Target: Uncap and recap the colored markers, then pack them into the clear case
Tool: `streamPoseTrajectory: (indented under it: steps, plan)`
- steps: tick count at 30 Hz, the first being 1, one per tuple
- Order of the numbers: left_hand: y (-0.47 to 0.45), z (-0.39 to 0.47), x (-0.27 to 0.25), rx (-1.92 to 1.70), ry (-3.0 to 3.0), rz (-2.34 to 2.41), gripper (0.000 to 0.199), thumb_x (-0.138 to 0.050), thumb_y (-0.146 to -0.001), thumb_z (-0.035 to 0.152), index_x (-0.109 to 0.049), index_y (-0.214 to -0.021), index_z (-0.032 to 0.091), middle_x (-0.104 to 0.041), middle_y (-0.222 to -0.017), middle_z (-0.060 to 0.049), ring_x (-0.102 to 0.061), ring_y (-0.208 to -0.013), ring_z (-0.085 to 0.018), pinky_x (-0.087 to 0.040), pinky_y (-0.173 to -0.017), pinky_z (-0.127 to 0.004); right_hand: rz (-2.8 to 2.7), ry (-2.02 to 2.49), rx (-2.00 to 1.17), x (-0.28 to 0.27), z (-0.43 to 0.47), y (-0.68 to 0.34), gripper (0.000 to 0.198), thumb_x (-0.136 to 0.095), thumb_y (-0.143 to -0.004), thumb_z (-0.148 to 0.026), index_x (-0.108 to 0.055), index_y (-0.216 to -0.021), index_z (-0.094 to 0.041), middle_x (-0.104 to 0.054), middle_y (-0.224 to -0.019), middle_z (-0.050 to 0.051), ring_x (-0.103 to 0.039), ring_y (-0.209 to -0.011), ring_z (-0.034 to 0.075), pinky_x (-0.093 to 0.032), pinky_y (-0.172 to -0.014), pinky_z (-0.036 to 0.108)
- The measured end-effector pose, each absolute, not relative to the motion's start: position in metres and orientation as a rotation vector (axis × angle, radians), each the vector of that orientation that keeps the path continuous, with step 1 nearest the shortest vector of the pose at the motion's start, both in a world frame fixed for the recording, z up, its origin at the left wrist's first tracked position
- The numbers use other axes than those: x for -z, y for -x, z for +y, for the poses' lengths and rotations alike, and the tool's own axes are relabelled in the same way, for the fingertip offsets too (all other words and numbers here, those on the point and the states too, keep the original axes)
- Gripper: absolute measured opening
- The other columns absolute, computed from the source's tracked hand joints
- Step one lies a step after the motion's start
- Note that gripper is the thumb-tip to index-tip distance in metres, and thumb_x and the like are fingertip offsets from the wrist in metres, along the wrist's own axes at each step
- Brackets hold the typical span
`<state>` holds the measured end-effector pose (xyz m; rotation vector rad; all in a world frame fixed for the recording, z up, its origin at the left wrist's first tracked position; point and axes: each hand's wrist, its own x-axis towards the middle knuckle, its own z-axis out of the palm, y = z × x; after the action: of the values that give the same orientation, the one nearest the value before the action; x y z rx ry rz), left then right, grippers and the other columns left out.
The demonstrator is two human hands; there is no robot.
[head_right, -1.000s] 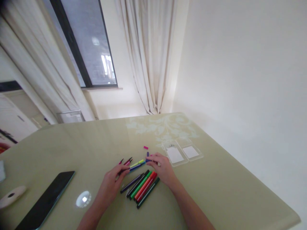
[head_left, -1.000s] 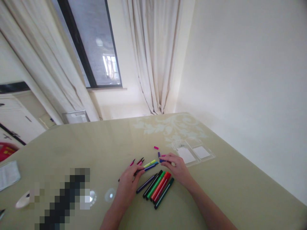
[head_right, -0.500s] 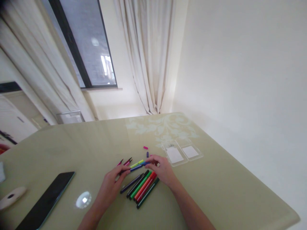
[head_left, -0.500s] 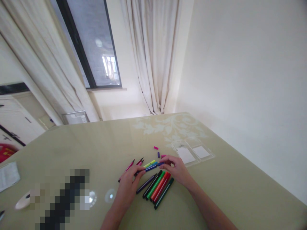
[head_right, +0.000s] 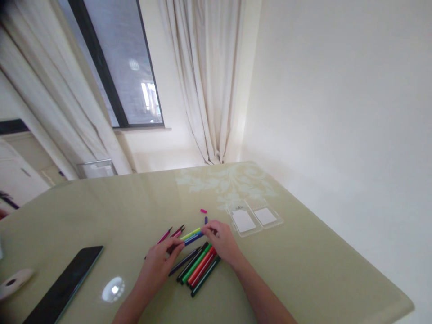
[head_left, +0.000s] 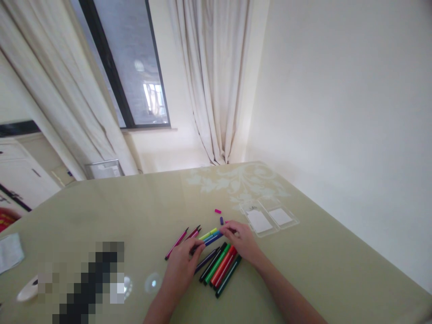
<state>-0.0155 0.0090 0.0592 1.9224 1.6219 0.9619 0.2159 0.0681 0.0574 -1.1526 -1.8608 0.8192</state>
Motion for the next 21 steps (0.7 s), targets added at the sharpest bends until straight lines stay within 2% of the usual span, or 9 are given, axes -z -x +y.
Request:
streamPoseTrajectory:
  steps: [3, 6, 11, 16, 21]
  plan:
    - [0.017, 0.007, -0.058, -0.878, -2.073, 1.722, 0.023, -0.053, -0.097, 0.035, -0.074, -0.097, 0.026, -0.077, -0.104, -0.005, -0.07, -0.097, -0.027, -0.053, -0.092, -0.042, -2.058, 1.286, -0.375, -0.055, 0.073, -0.215, 0.029, -0.051, -0.102, -0.019, -0.073, -0.119, -0.024, -0.073, -0.118, 0.009, -0.062, -0.111, 0.026, -0.046, -0.098, 0.041]
    - [0.019, 0.007, -0.058, -0.801, -2.172, 1.757, 0.021, -0.053, -0.096, 0.031, -0.073, -0.097, 0.025, -0.075, -0.111, -0.007, -0.067, -0.109, -0.029, -0.049, -0.101, -0.047, -2.212, 1.388, -0.123, -0.05, 0.076, -0.214, 0.041, -0.055, -0.097, -0.01, -0.067, -0.131, -0.029, -0.066, -0.137, 0.008, -0.056, -0.122, 0.029, -0.04, -0.101, 0.045]
    - [0.021, 0.005, -0.066, -0.736, -2.17, 1.746, 0.012, -0.062, -0.092, 0.031, -0.073, -0.091, 0.025, -0.073, -0.11, -0.007, -0.065, -0.113, -0.03, -0.049, -0.102, -0.048, -2.275, 1.402, -0.059, -0.045, 0.076, -0.215, 0.023, -0.058, -0.099, -0.017, -0.073, -0.112, -0.029, -0.075, -0.111, 0.005, -0.058, -0.111, 0.027, -0.037, -0.098, 0.044]
    - [0.025, 0.002, -0.072, -0.583, -2.155, 1.63, 0.008, -0.074, -0.084, 0.035, -0.075, -0.083, 0.027, -0.073, -0.105, -0.006, -0.066, -0.112, -0.032, -0.049, -0.101, -0.049, -2.247, 1.462, -0.107, -0.05, 0.077, -0.215, 0.013, -0.061, -0.097, -0.016, -0.071, -0.095, -0.024, -0.075, -0.101, 0.005, -0.059, -0.107, 0.028, -0.036, -0.097, 0.045]
    - [0.025, 0.002, -0.073, -0.641, -2.135, 1.643, 0.01, -0.069, -0.085, 0.033, -0.076, -0.081, 0.026, -0.074, -0.1, -0.007, -0.069, -0.105, -0.031, -0.053, -0.095, -0.046, -2.067, 1.302, -0.397, -0.059, 0.071, -0.216, 0.014, -0.057, -0.098, -0.02, -0.069, -0.101, -0.023, -0.073, -0.103, 0.006, -0.063, -0.102, 0.024, -0.043, -0.095, 0.041]
